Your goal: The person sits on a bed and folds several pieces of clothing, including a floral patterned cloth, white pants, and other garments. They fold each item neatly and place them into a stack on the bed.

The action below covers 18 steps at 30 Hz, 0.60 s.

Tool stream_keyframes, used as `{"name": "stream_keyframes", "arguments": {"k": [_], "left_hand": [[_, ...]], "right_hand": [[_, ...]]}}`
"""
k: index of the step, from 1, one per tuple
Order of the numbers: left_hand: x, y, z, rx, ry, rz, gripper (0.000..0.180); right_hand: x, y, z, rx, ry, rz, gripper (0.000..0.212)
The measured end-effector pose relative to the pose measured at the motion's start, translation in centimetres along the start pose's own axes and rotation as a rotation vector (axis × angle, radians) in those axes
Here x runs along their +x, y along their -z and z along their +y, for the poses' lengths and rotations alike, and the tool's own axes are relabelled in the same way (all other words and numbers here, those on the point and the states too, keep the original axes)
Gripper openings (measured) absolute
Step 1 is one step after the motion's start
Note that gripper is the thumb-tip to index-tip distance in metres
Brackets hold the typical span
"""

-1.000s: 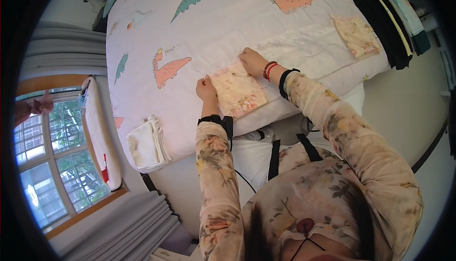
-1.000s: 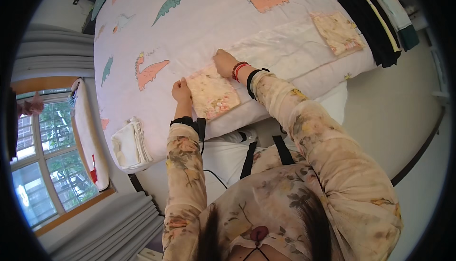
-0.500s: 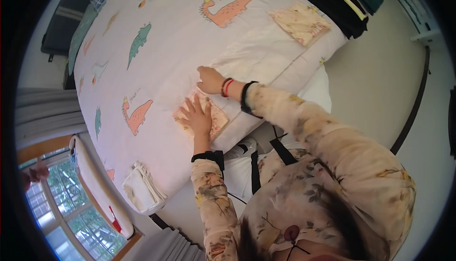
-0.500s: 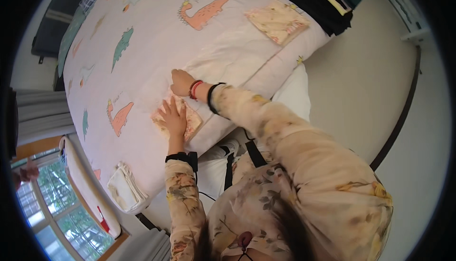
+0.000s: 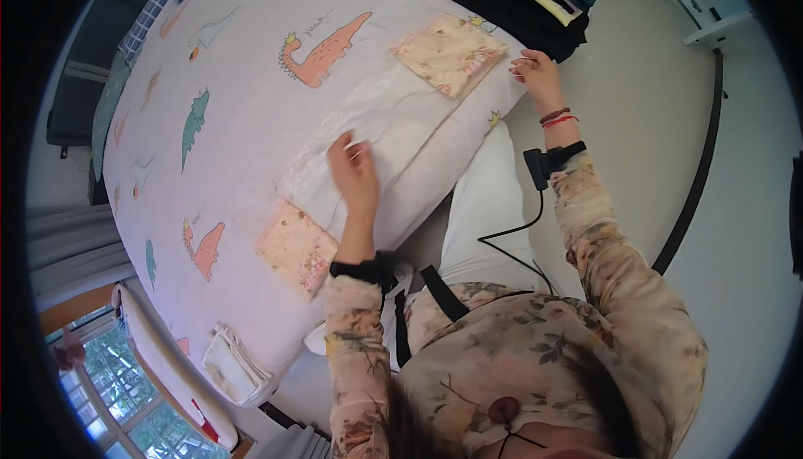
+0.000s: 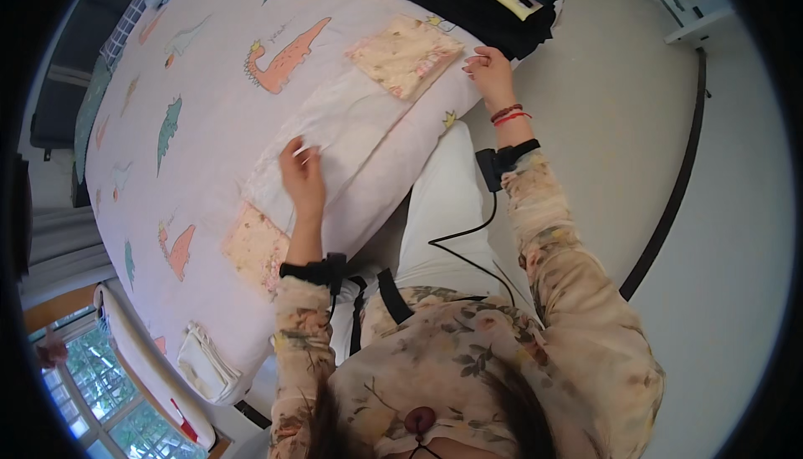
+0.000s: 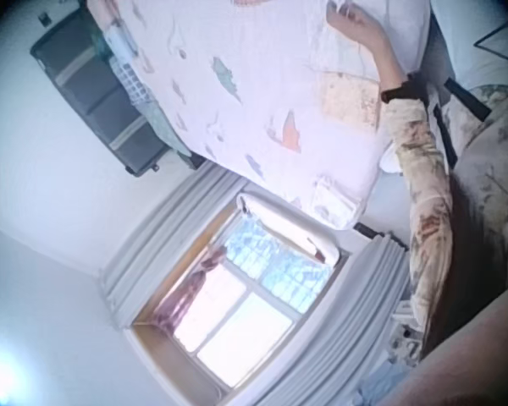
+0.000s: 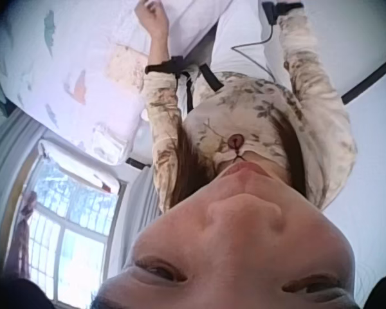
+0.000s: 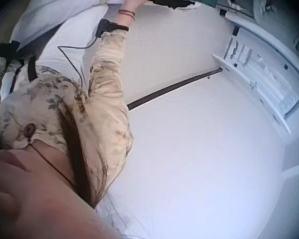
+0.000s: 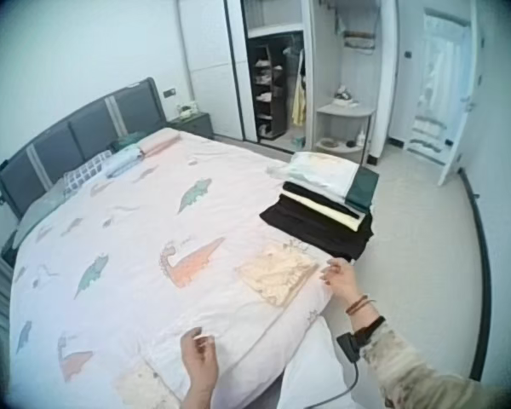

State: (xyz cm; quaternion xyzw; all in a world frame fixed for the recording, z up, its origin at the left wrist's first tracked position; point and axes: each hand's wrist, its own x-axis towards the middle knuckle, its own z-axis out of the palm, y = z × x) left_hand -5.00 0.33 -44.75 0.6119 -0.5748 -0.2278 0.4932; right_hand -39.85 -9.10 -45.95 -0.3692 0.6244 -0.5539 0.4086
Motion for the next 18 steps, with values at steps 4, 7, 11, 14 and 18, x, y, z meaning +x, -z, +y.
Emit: {"name": "stream_keyframes", "arguments": {"k": [4,7,11,14,18], "left_hand": [[1.3,-7.4,3.2,0.008,-0.106,-0.132,0.035],[0.9,-10.7,4.2,0.242,-0.314,-0.118,0.04],[1.2,-13.1,5.0,0.212,-0.289,-0.203,0.046],[2.0,-14.7,5.0,0.165,-0.275,-0.227,0.046],[3.3,-15.7,4.8,0.19,-0.303,-0.302,0.029]], "right_hand": [[3.0,0.0,1.4,-0.532,0.272,0.089,0.036],[4.1,-0.3,1.5,-0.64,0.37,-0.033,0.034],[5.3,-0.8,1.5,-0.617,0.45,-0.12,0.018],[6.2,-0.6,1.9,-0.584,0.417,-0.109,0.011],[6.8,-0.6,2.3,-0.543,0.418,-0.104,0.011]]}}
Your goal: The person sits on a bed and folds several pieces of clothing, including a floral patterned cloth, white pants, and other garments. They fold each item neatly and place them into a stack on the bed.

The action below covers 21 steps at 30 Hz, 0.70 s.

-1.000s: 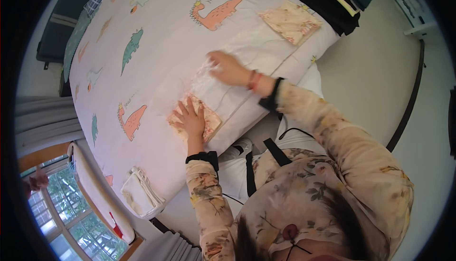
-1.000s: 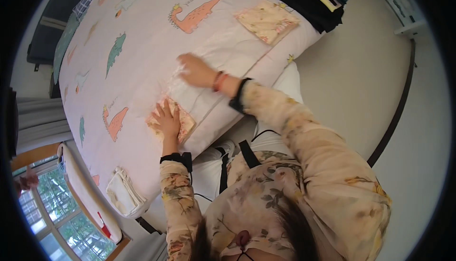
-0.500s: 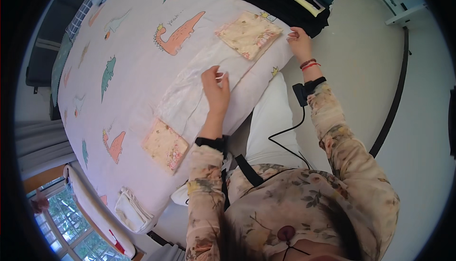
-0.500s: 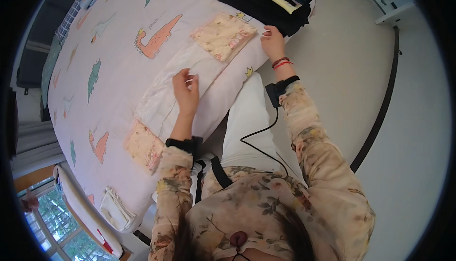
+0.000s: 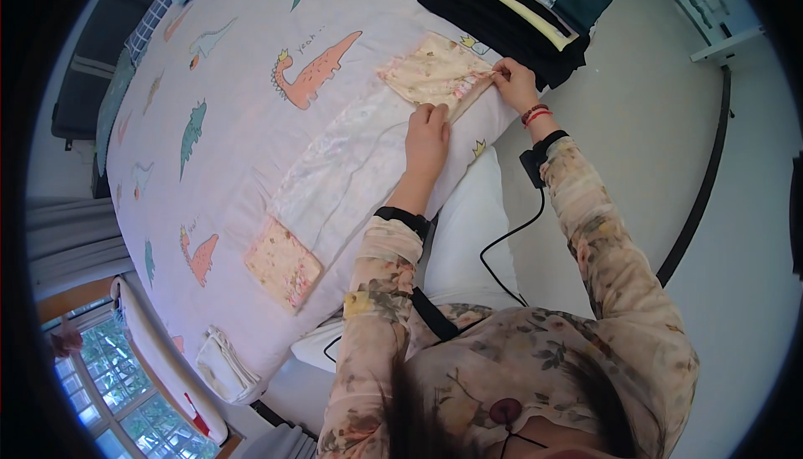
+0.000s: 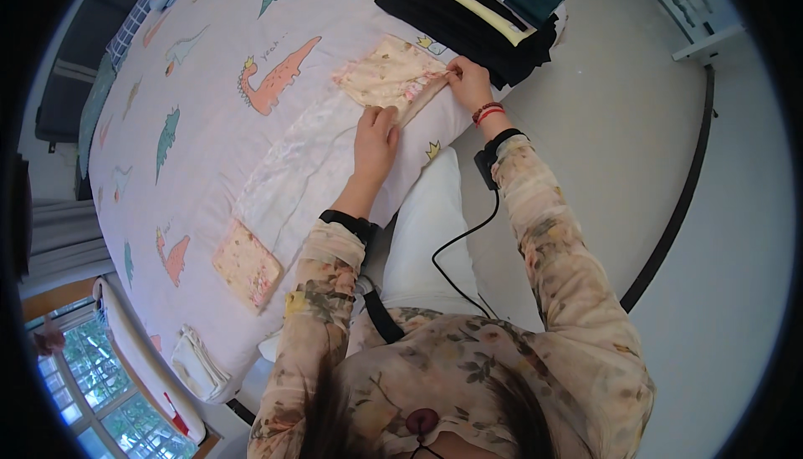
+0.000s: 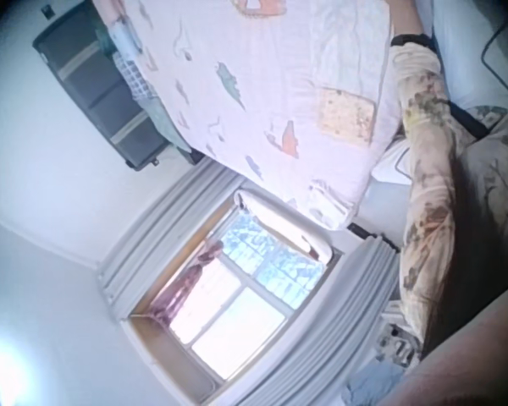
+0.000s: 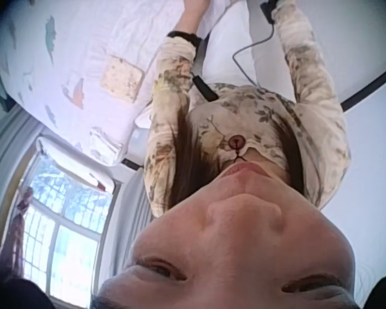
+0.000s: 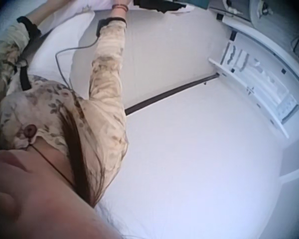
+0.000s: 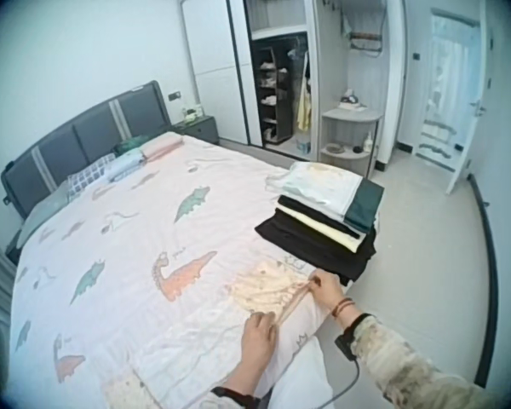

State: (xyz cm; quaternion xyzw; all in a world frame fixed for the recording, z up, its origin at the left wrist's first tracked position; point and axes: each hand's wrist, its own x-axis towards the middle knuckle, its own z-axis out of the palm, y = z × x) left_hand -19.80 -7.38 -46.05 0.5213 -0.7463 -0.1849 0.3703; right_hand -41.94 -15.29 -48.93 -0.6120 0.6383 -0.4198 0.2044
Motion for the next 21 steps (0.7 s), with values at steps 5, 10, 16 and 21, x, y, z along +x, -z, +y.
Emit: {"name": "stream_keyframes", "arguments": {"k": [5,10,16,21], "left_hand": [[0.3,-0.7,-1.0,0.054,-0.07,-0.012,0.014],[0.6,-1.4,-0.7,0.16,-0.255,-0.01,0.02],[-0.7,-1.3,-1.8,0.197,-0.331,-0.093,0.02],[-0.5,-1.1,-2.0,0.138,-0.226,-0.199,0.022]], "right_hand": [[0.4,-0.1,1.8,0.141,-0.1,-0.062,0.01],[0.8,0.4,5.4,0.399,-0.257,-0.118,0.016],[1.0,1.0,-2.0,0.29,-0.496,-0.228,0.042],[0.4,0.0,-1.9,0.647,-0.612,-0.405,0.056]]}}
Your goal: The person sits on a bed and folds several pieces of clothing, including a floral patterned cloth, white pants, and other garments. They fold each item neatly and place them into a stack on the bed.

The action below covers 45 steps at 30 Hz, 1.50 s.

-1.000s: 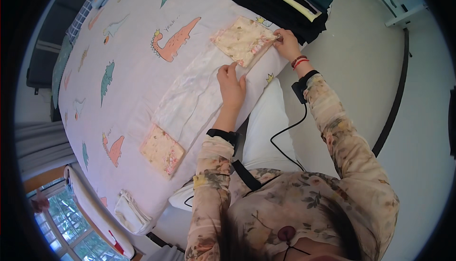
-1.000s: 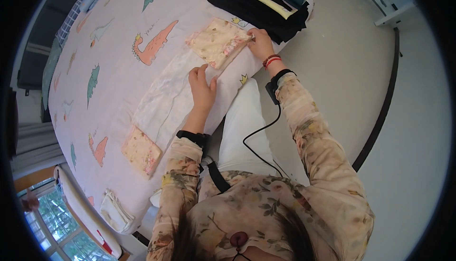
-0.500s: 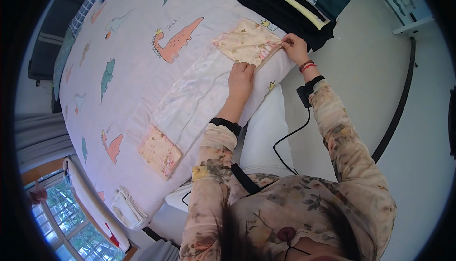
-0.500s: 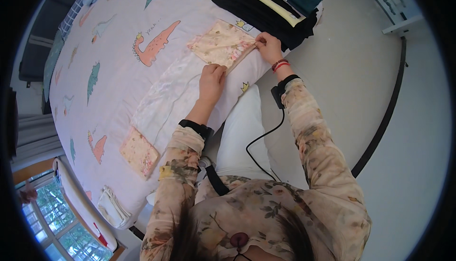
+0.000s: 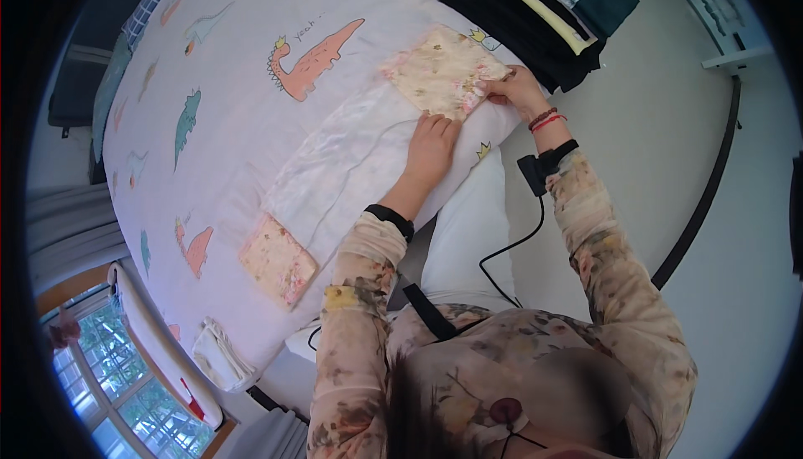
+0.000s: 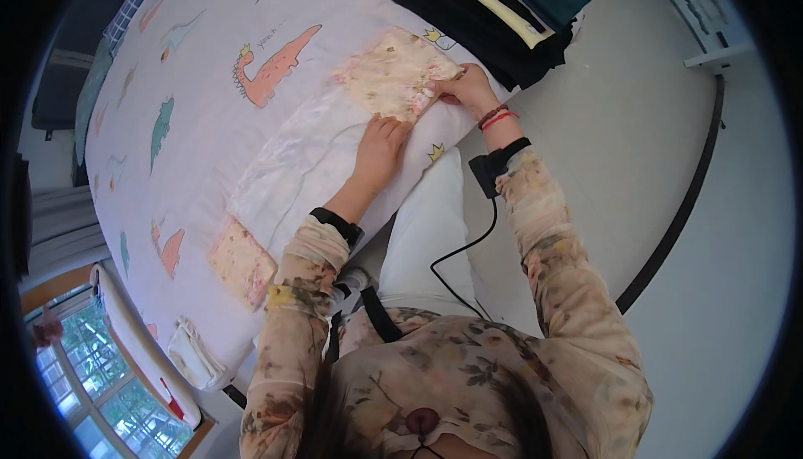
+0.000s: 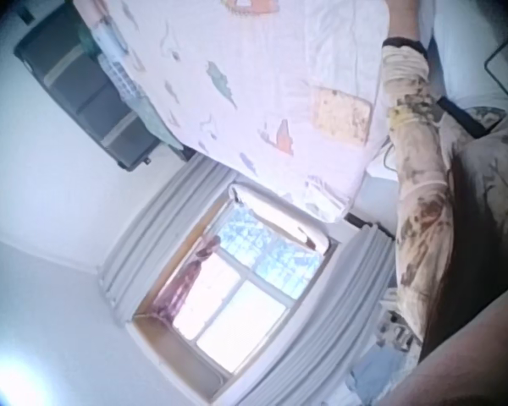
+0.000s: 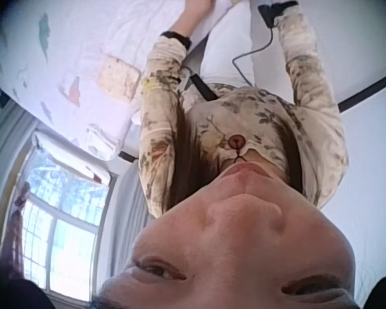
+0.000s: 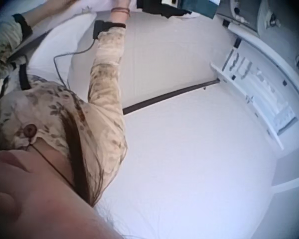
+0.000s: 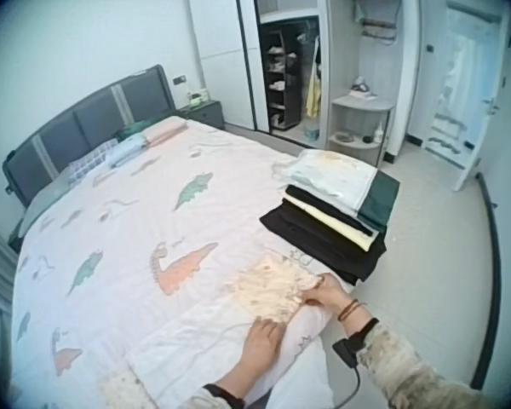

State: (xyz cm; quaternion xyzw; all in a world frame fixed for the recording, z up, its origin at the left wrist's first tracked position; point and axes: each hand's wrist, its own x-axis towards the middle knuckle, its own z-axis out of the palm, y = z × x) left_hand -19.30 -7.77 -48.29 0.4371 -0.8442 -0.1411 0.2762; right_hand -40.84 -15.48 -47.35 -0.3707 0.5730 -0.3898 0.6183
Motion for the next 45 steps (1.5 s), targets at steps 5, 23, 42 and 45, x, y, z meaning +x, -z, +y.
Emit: {"name": "stream_keyframes", "arguments": {"k": [5,23,42,45], "left_hand": [[1.1,-0.4,-1.2,-0.217,0.379,-0.029,0.028],[3.8,0.3,-6.2,0.086,0.545,-0.347,0.128],[-0.1,8.1,-8.2,-1.632,1.059,0.398,0.088],[-1.4,9.1,-8.6,-1.236,1.031,0.358,0.089]], "right_hand": [[-1.8,-3.0,2.1,0.297,0.033,-0.038,0.043],[-2.9,-7.6,4.7,0.093,0.347,0.022,0.061],[-5.9,-10.5,2.6,-1.339,1.199,-0.391,0.041],[-5.4,-10.4,3.3,-1.444,1.237,-0.445,0.042]]}}
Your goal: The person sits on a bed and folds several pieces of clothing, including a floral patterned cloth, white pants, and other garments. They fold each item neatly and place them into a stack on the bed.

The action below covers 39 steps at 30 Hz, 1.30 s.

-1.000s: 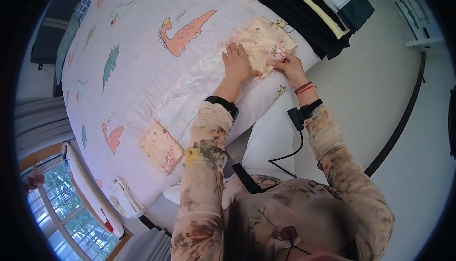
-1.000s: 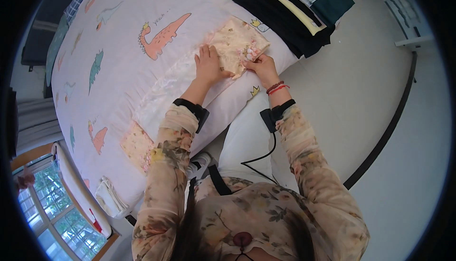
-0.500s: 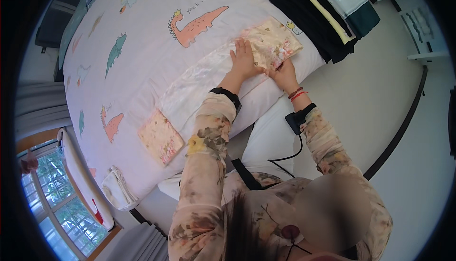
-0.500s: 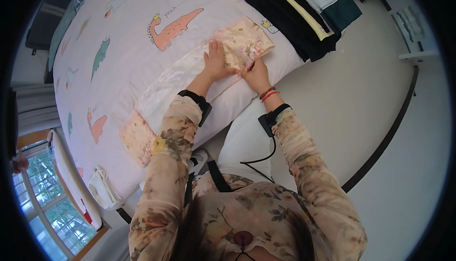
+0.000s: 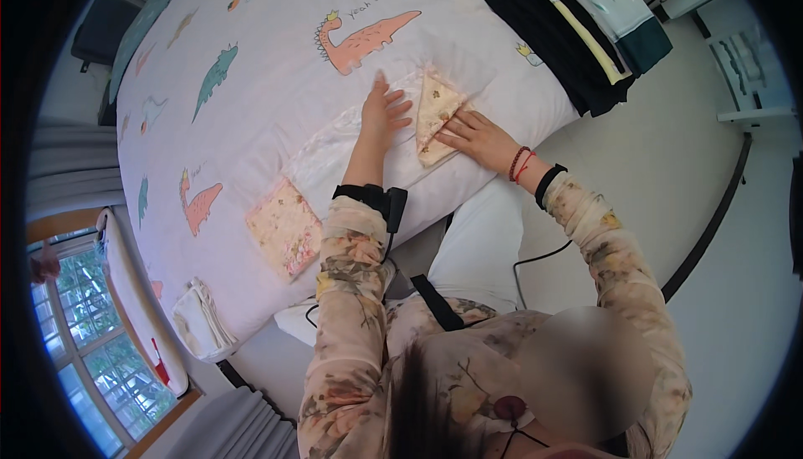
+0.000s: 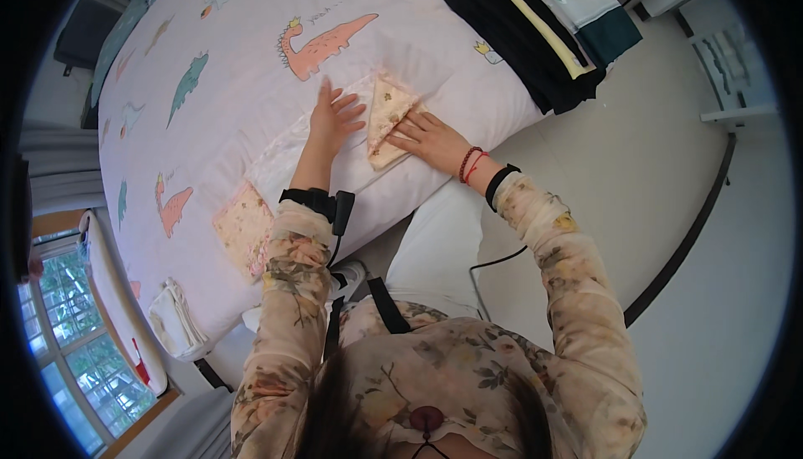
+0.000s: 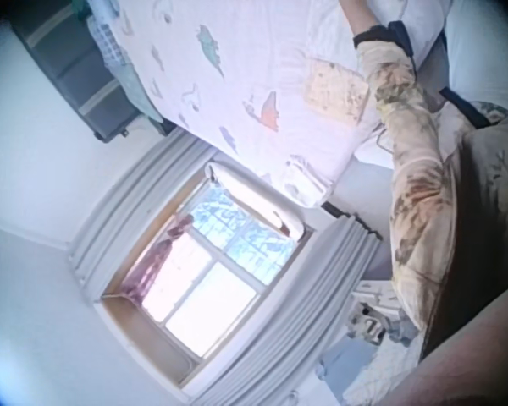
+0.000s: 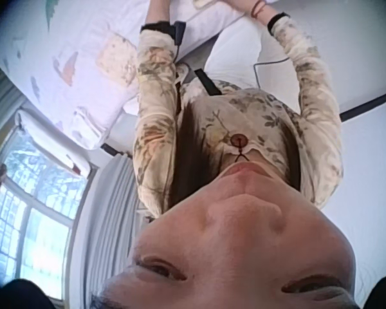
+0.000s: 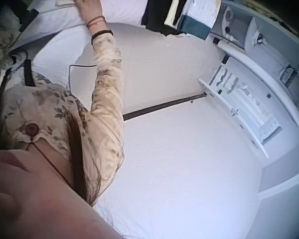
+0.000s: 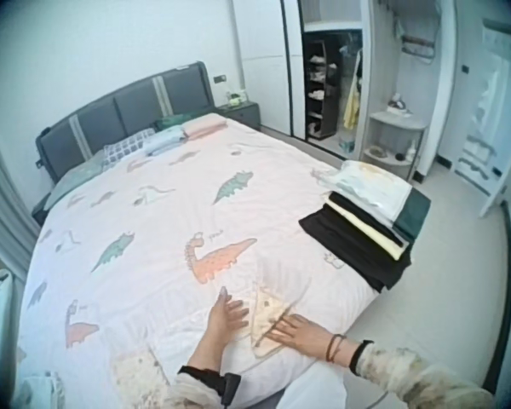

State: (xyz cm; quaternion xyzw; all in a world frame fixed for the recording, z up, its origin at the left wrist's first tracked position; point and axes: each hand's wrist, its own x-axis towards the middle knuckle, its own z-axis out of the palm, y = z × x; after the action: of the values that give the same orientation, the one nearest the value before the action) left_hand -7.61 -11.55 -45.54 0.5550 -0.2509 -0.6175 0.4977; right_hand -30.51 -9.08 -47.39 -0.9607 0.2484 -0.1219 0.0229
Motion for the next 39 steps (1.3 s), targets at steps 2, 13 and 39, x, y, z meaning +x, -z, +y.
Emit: {"name": "stream_keyframes", "arguments": {"k": [2,13,39], "left_hand": [[-0.1,0.2,-0.8,0.515,-0.286,0.083,0.091],[2.6,-10.0,-4.5,1.732,-0.97,0.027,0.029],[3.6,7.0,-2.2,0.368,-0.428,0.589,0.046]], "right_hand": [[0.5,-0.4,-0.2,-0.002,0.028,-0.007,0.041],[0.1,-1.8,-0.2,0.121,0.042,-0.038,0.029],[2.3,2.0,0.4,0.551,-0.204,0.208,0.045]]}}
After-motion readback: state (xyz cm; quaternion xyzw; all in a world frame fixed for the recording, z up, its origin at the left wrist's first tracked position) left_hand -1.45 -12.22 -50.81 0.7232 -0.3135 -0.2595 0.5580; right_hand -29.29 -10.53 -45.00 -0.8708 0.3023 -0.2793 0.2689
